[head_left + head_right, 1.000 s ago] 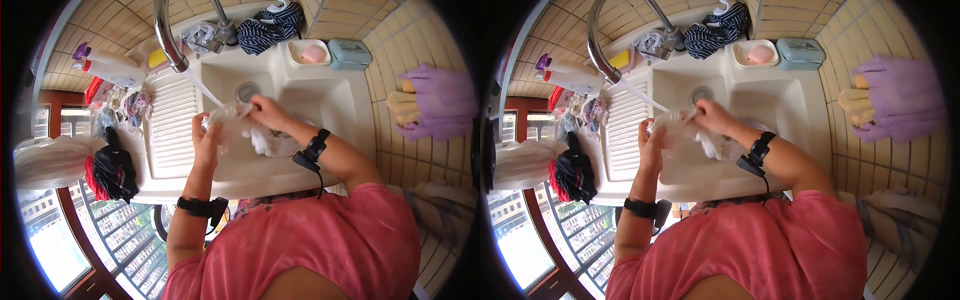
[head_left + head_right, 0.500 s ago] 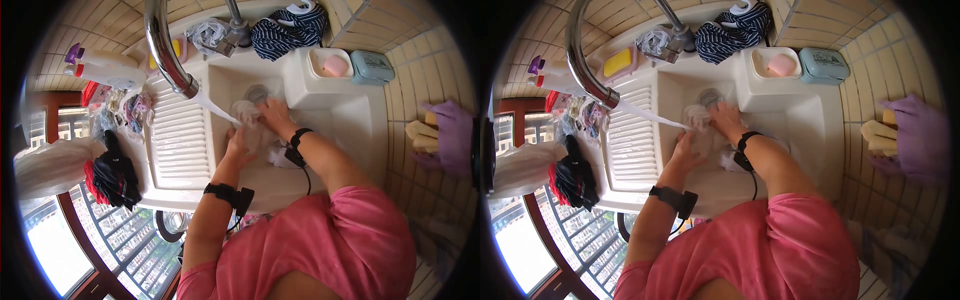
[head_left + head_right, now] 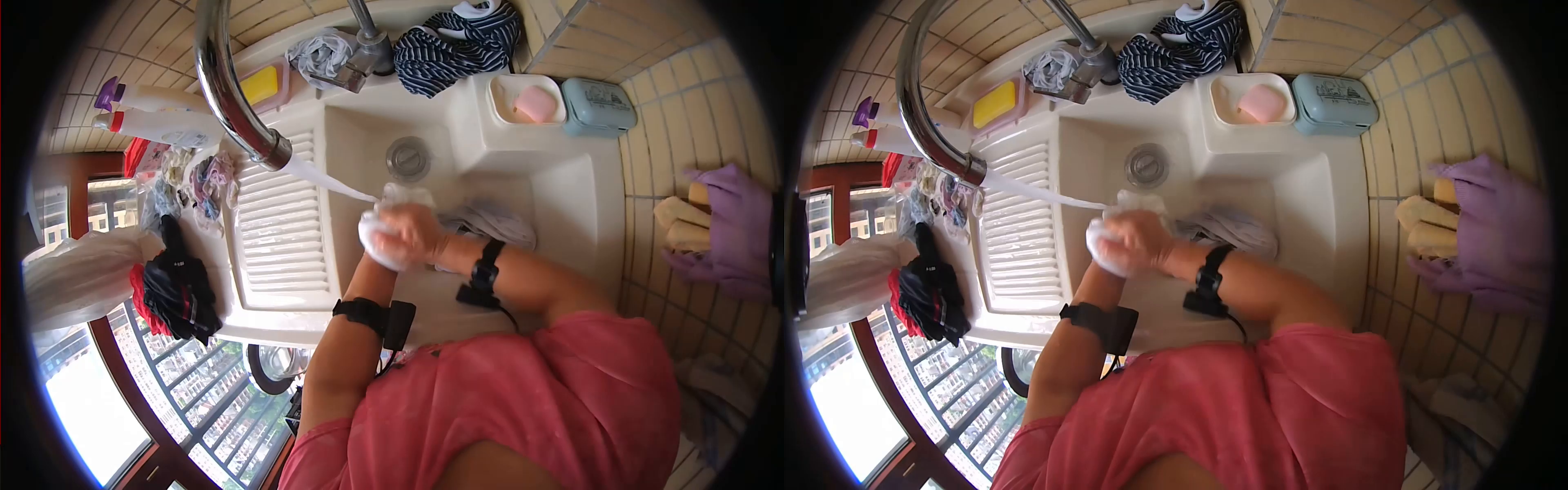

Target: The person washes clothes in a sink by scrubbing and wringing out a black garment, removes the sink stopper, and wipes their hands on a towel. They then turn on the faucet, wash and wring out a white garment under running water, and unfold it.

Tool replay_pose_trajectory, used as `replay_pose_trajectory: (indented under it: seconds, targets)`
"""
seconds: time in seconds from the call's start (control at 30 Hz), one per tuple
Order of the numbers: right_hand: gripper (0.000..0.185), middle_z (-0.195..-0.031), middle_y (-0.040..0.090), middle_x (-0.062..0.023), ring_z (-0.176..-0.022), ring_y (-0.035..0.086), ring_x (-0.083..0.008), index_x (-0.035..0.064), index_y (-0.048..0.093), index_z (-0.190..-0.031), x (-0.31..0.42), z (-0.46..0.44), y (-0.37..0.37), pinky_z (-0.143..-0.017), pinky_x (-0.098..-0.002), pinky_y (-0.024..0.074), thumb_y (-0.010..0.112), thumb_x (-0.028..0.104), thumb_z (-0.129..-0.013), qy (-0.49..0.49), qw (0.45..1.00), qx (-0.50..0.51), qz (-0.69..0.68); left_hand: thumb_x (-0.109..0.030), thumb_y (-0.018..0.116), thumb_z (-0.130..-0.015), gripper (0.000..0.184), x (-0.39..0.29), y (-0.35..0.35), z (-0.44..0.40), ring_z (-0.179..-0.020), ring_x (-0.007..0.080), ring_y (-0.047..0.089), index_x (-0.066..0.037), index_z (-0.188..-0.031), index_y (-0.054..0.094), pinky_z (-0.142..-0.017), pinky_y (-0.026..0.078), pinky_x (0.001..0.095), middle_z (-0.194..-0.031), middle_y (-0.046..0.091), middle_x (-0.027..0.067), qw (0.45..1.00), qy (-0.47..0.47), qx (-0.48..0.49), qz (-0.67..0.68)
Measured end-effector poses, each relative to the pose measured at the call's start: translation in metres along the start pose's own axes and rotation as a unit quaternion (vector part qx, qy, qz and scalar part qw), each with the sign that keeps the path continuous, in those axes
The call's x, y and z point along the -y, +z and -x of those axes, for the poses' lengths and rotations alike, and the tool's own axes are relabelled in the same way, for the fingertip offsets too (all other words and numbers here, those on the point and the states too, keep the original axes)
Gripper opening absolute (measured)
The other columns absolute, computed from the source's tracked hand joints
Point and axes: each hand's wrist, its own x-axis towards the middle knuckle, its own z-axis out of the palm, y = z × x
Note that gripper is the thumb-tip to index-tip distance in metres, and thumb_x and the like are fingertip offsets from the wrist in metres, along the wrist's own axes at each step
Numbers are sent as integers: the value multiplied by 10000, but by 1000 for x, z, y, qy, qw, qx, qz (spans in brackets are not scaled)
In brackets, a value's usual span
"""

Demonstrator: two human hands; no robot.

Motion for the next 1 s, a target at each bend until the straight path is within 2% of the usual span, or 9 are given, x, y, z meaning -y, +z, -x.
replay_pose_trajectory:
  seconds: [0.07, 0.3, 0.4, 0.57, 0.63, 0.73, 0.83, 0.93, 1.0]
  targets:
    - [307, -920, 682, -215, -889, 672, -425, 72, 684, -983, -52, -15, -10, -766, -513, 520, 649, 371, -919, 267, 953, 56, 130, -430, 486, -1031, 415, 8, 52, 8, -1073, 226, 667, -124, -1292, 590, -878, 579, 415, -1198, 668, 68, 990, 38, -113, -75]
    - [326, -1065, 639, -247, -997, 626, -445, 96, 622, -1186, -126, -22, -33, -812, -549, 516, 614, 282, -918, 214, 928, -76, 296, -429, 475, -1014, 535, -26, 68, 42, -1283, 361, 526, -145, -1467, 453, -968, 485, 601, -1458, 476, 94, 938, 27, -280, -201]
    - [427, -1007, 634, -165, -910, 629, -343, 196, 620, -1304, -98, 6, -27, -780, -491, 527, 680, 235, -882, 65, 896, 147, 413, -454, 504, -1000, 608, -26, 62, 56, -1380, 414, 392, -160, -1521, 396, -1015, 441, 642, -1583, 321, 104, 892, -3, -340, -298]
    - [263, -877, 700, -152, -855, 674, -348, 84, 710, -1036, -134, 13, -16, -737, -463, 535, 753, 223, -817, 198, 958, 85, 189, -557, 501, -1001, 670, -12, 34, 24, -1398, 480, 308, -219, -1546, 308, -983, 405, 735, -1635, 172, 100, 909, -83, -343, -221]
    - [309, -885, 716, -181, -866, 695, -365, 38, 694, -995, -65, -12, -22, -780, -429, 540, 788, 234, -776, 252, 956, 149, 13, -581, 484, -1002, 623, -15, 77, 22, -1349, 430, 431, -187, -1481, 428, -977, 429, 723, -1582, 347, 121, 885, -99, -415, -186]
    - [345, -993, 685, -153, -897, 680, -287, 9, 677, -994, 9, -7, -20, -794, -394, 540, 807, 217, -751, 225, 943, 193, -149, -693, 449, -975, 694, -21, 18, 8, -1212, 392, 579, -113, -1330, 585, -1048, 442, 601, -1309, 626, 140, 989, -59, -124, -48]
    - [280, -908, 678, -170, -845, 675, -332, 16, 657, -916, 63, -16, -22, -771, -397, 539, 780, 237, -795, 131, 967, 181, -119, -622, 477, -996, 601, -9, 56, 30, -1082, 354, 644, -79, -1192, 645, -972, 514, 484, -1184, 685, 136, 996, -19, -77, -27]
    - [262, -851, 673, -188, -784, 667, -392, 29, 646, -872, 37, -16, -12, -711, -441, 535, 726, 278, -855, 2, 997, 78, -22, -450, 517, -1021, 369, 3, 14, 10, -1031, 302, 645, -117, -1095, 659, -936, 516, 463, -1135, 687, 90, 874, 295, 97, -375]
    - [309, -832, 682, -212, -772, 663, -433, 53, 654, -869, -9, -18, -8, -674, -493, 524, 660, 360, -908, 67, 993, 42, 85, -371, 485, -1052, 304, 7, 19, -4, -1036, 263, 663, -129, -1148, 642, -955, 527, 440, -1124, 688, 85, 941, 235, 85, -228]
